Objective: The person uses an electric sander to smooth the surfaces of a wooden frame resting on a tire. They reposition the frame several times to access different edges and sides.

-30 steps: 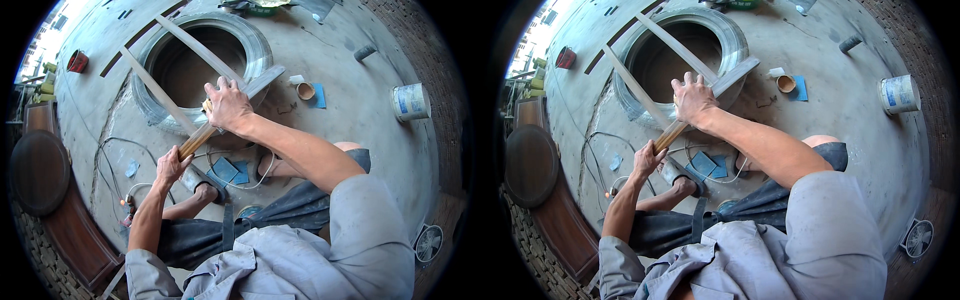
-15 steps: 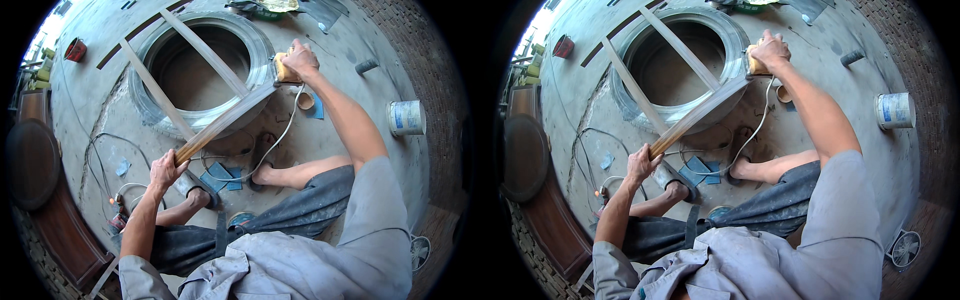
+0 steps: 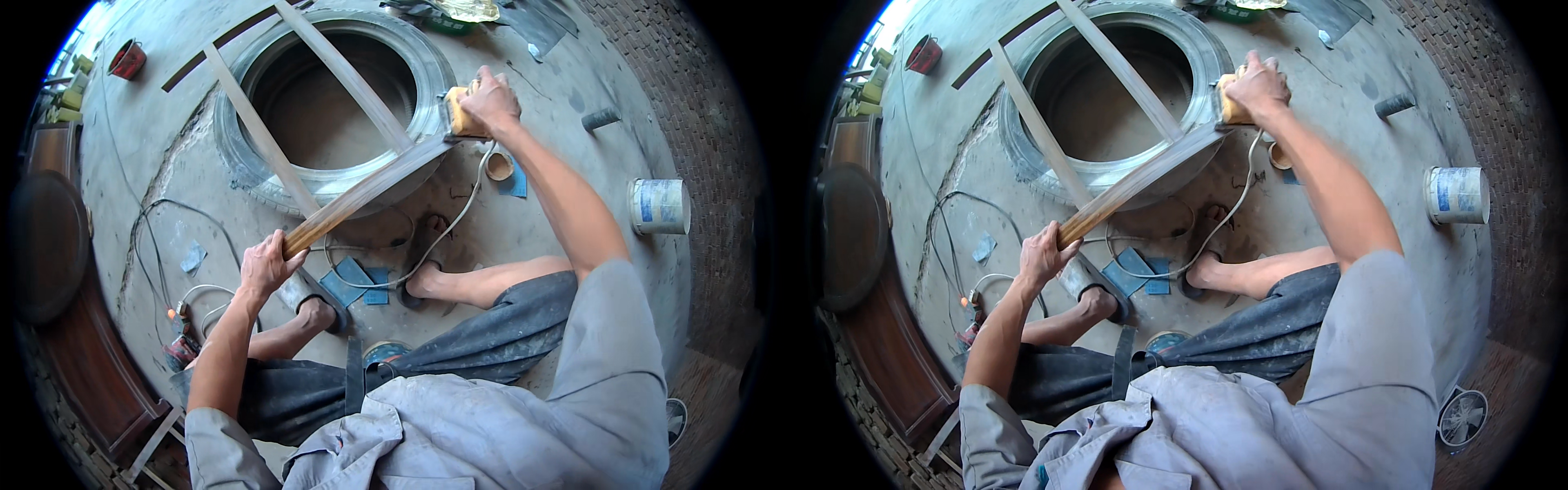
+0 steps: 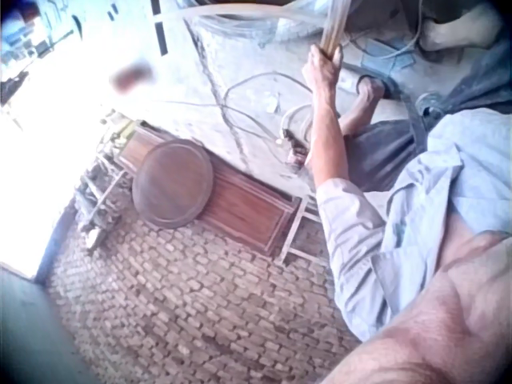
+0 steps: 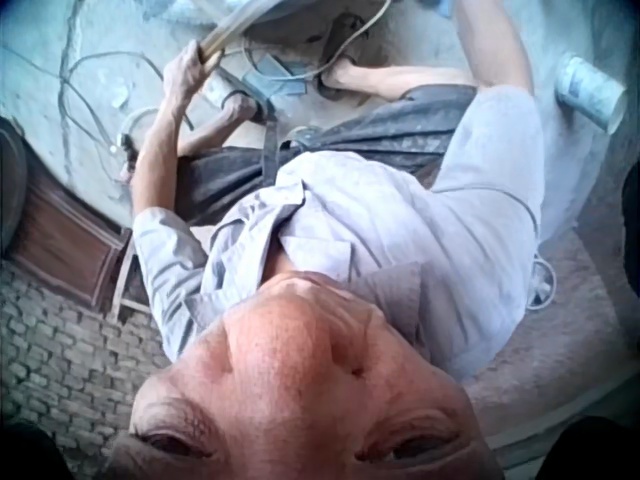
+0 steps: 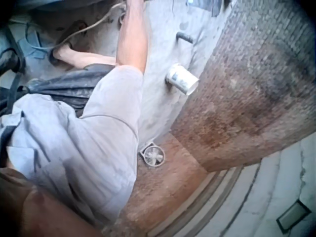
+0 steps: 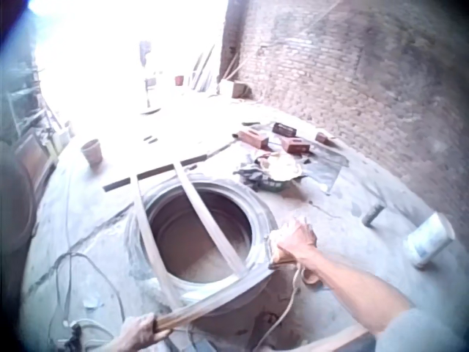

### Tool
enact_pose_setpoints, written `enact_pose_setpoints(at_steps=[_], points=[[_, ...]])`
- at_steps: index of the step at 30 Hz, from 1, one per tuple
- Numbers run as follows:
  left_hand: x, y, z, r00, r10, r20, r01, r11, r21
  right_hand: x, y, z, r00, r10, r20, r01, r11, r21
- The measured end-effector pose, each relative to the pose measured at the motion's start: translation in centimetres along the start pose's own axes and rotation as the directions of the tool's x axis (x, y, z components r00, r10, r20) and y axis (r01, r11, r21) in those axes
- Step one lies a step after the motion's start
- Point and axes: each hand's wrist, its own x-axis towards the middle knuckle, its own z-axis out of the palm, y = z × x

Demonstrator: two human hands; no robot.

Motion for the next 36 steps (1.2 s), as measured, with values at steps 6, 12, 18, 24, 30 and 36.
enact_pose_setpoints(at_steps=[6,12,18,24,30,36], points=[[-0.1,-0.4,0.0,0.998,-0.026,0.058,0.026,1.000,0.004,-9.3,-5.6,1.8,0.929,-0.370,0.021,0.369,0.928,0.044],[-0.5,-0.6,-2.3,0.968,-0.123,0.218,0.102,0.989,0.105,-13.2,-8.8,2.4,0.651,-0.758,0.049,0.749,0.651,0.123],[-2.2,4.6,-15.7,0.982,-0.142,-0.125,0.142,0.990,-0.012,-7.9,-1.7,-0.8,0.397,-0.913,0.097,0.909,0.406,0.098],[-4.9,2.4,-18.0,0.863,-0.478,-0.165,0.416,0.857,-0.305,-10.3,-6.0,-0.7,0.269,-0.947,0.178,0.944,0.295,0.145],[-4.0,1.7,-17.3,0.877,-0.474,-0.084,0.424,0.844,-0.329,-15.0,-11.5,0.5,0.133,-0.965,0.224,0.967,0.176,0.186],[-3.9,0.3,-16.9,0.875,-0.481,-0.048,0.445,0.840,-0.311,-17.8,-14.9,1.6,0.051,-0.973,0.224,0.976,0.097,0.197]])
